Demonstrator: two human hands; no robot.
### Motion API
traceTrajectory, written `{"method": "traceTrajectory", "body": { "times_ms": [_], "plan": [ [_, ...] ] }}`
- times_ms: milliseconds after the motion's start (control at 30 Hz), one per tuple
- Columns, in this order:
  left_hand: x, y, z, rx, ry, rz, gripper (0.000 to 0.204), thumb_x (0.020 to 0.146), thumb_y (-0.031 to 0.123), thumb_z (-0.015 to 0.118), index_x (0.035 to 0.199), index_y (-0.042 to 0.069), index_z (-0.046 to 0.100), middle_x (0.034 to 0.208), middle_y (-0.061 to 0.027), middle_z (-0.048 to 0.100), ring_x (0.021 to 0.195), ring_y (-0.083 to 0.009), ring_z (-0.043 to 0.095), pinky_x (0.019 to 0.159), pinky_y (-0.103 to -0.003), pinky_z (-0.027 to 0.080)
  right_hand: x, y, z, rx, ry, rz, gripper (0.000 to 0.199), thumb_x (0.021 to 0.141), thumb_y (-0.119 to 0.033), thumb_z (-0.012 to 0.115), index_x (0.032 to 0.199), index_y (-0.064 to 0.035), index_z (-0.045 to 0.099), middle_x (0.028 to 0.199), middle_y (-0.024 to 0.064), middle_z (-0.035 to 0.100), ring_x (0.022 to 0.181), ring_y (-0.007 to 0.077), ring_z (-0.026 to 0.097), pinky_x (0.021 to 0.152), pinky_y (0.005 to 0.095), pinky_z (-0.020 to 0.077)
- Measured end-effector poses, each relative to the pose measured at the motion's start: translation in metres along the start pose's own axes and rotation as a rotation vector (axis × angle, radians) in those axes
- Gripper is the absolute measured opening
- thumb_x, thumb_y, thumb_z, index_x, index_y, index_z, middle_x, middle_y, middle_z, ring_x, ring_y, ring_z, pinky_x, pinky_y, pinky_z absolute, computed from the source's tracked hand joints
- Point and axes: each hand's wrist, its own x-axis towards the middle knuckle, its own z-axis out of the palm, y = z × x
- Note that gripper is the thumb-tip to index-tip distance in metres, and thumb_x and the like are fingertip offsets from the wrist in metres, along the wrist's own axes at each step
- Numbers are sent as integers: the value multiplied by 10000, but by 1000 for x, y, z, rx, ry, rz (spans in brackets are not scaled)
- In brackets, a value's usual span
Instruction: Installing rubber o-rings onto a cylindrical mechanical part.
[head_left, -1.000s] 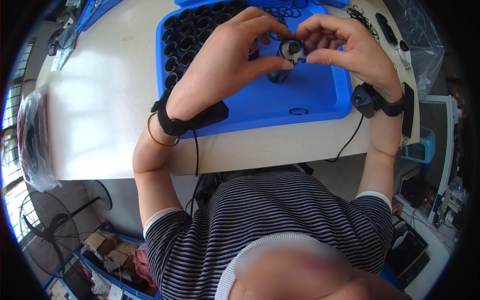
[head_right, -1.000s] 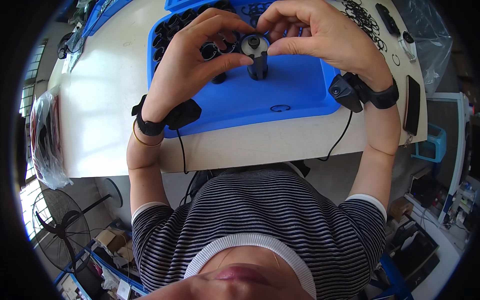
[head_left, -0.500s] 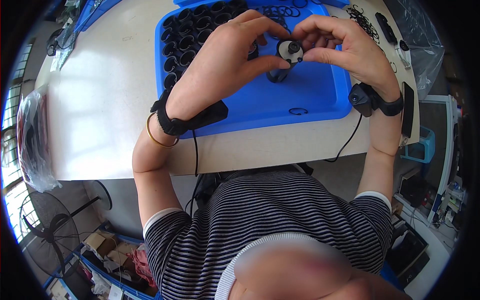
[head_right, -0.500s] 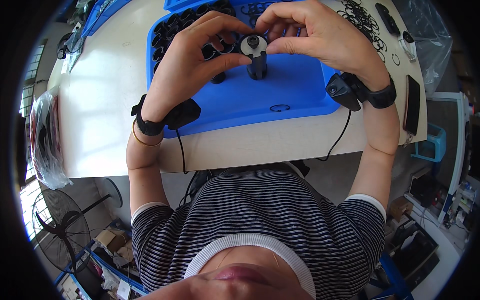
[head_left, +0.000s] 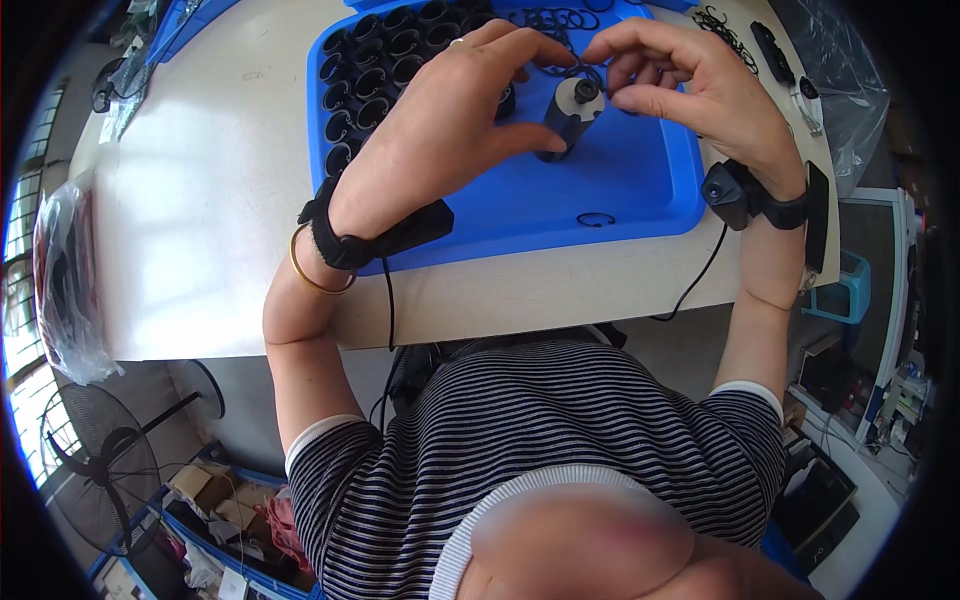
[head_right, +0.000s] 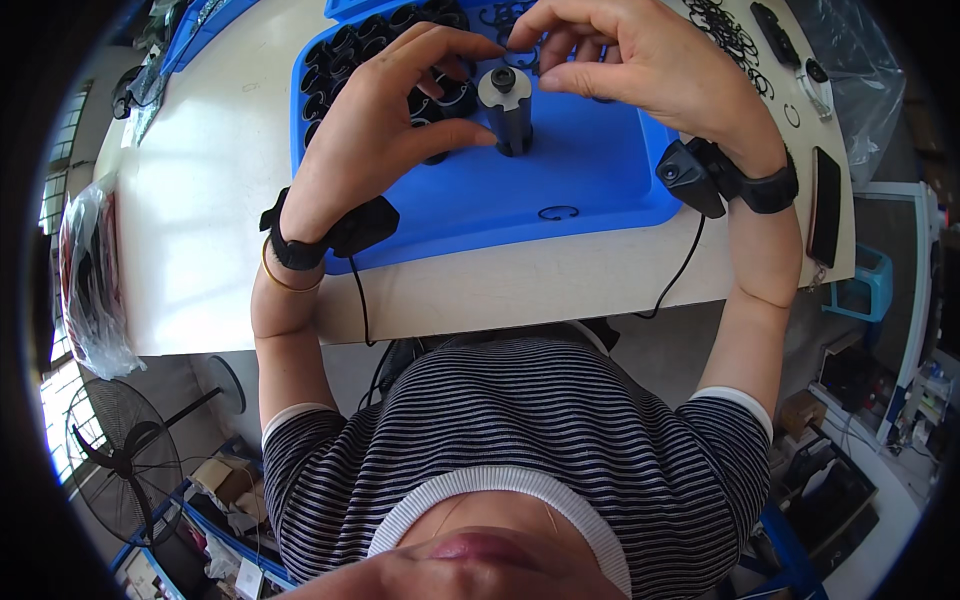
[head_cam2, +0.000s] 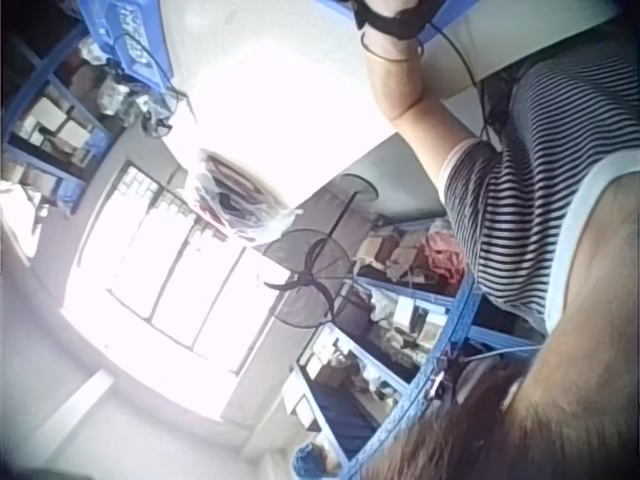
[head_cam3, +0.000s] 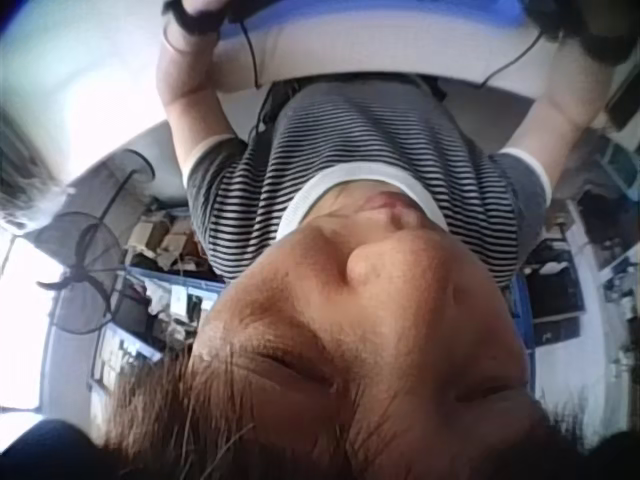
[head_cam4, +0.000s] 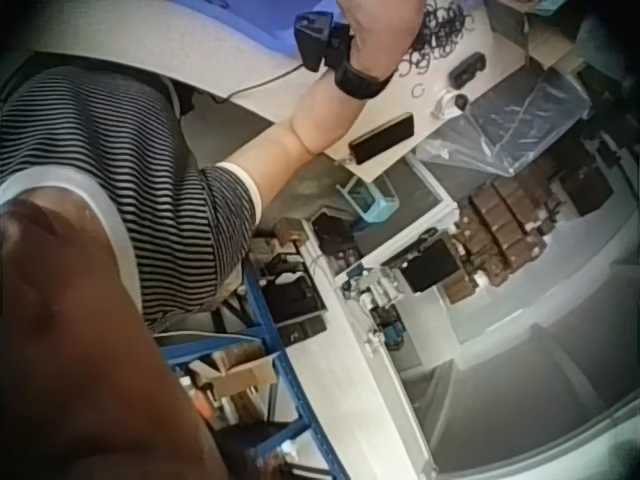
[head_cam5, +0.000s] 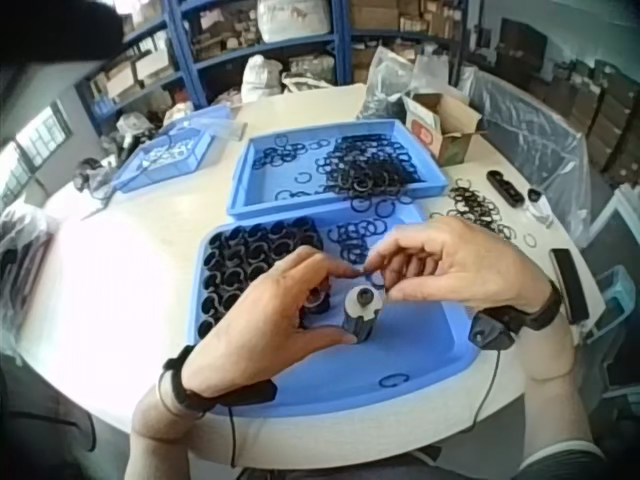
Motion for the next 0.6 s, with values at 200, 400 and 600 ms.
{"method": "traceTrajectory", "body": {
  "times_ms": [200,400,600],
  "plan": [
    [-1,2,-2,2,-4,-6,574,732,108,858,1265,85,647,1094,-52,622,1010,-203,621,877,-313,511,11,-9,-14,53,132,143,264,867,-60,750,1104,27,670,936,63,705,825,102,651,753,250,519],
    [-1,7,-7,-9,-3,-11,552,754,113,845,1269,80,649,1109,-48,633,1017,-195,625,881,-300,506,12,41,-29,-60,138,223,259,863,-69,747,1079,48,665,899,74,706,840,109,662,762,255,522],
    [1,9,-10,-5,0,-26,521,770,124,838,1255,74,656,1131,-46,643,1011,-187,625,878,-298,504,24,72,-15,-285,136,-179,271,807,-185,774,997,-7,695,844,127,708,791,246,690,710,361,525]
  ]
}}
